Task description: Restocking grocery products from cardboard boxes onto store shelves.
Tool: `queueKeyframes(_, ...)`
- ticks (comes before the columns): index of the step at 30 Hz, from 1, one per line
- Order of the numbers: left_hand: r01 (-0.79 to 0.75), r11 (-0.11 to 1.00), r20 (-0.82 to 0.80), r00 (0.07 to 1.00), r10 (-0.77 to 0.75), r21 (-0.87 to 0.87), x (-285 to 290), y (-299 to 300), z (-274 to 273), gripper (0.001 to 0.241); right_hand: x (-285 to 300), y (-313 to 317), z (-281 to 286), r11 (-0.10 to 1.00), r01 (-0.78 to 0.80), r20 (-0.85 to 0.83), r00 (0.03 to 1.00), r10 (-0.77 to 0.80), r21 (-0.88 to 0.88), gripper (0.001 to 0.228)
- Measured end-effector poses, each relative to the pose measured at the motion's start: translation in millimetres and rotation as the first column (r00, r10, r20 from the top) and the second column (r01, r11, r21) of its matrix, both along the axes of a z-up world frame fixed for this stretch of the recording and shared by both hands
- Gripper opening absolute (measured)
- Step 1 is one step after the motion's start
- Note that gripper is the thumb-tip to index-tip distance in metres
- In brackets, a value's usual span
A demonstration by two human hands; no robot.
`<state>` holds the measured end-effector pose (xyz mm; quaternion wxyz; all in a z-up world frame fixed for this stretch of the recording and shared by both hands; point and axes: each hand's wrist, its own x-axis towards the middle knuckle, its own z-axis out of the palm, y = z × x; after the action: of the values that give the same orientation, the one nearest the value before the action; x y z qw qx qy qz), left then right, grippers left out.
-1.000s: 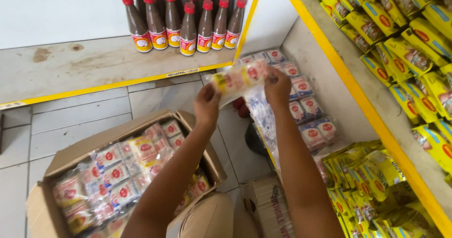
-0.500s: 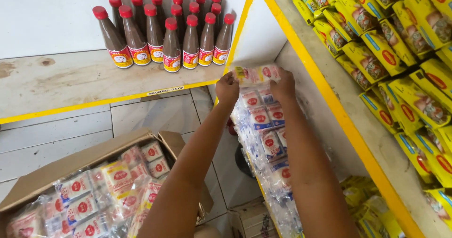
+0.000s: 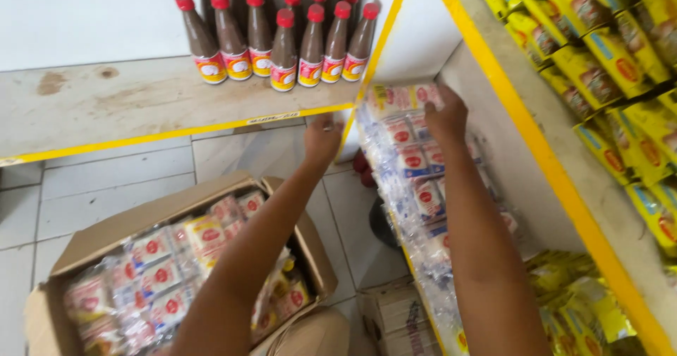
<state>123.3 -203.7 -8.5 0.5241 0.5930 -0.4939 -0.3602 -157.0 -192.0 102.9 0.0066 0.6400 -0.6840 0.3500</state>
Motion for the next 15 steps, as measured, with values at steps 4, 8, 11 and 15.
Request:
queueKeyframes(4, 0.089, 0.996, -0.01, 0.996, -0.089, 0.003, 101.8, 65.7, 10.7, 0.04, 58.9, 39.6, 25.9, 0.995, -0.047, 0.336, 0.939, 0.074, -0.088, 0.053)
queueKeyframes(8, 0.051, 0.997, 0.021, 0.998, -0.052, 0.052, 208.0, 130.9, 30.0, 0.035, 122.0, 81.7, 16.0, 0.973, -0.167, 0.362, 0.907, 0.216, -0.161, 0.045)
queueKeyframes(11, 0.06, 0.998, 0.018, 0.998, -0.06, -0.002, 272.5, 186.1, 40.9, 0.047, 198.9, 123.0, 15.5, 0.915, -0.325, 0.364, 0.844, 0.394, -0.239, 0.047)
queueKeyframes(15, -0.019, 0.989, -0.017, 1.0, 0.022, 0.147, 314.4, 269.6, 17.4, 0.048, 298.1, 182.0, -22.1, 0.917, -0.398, 0.241, 0.891, 0.386, 0.001, 0.044)
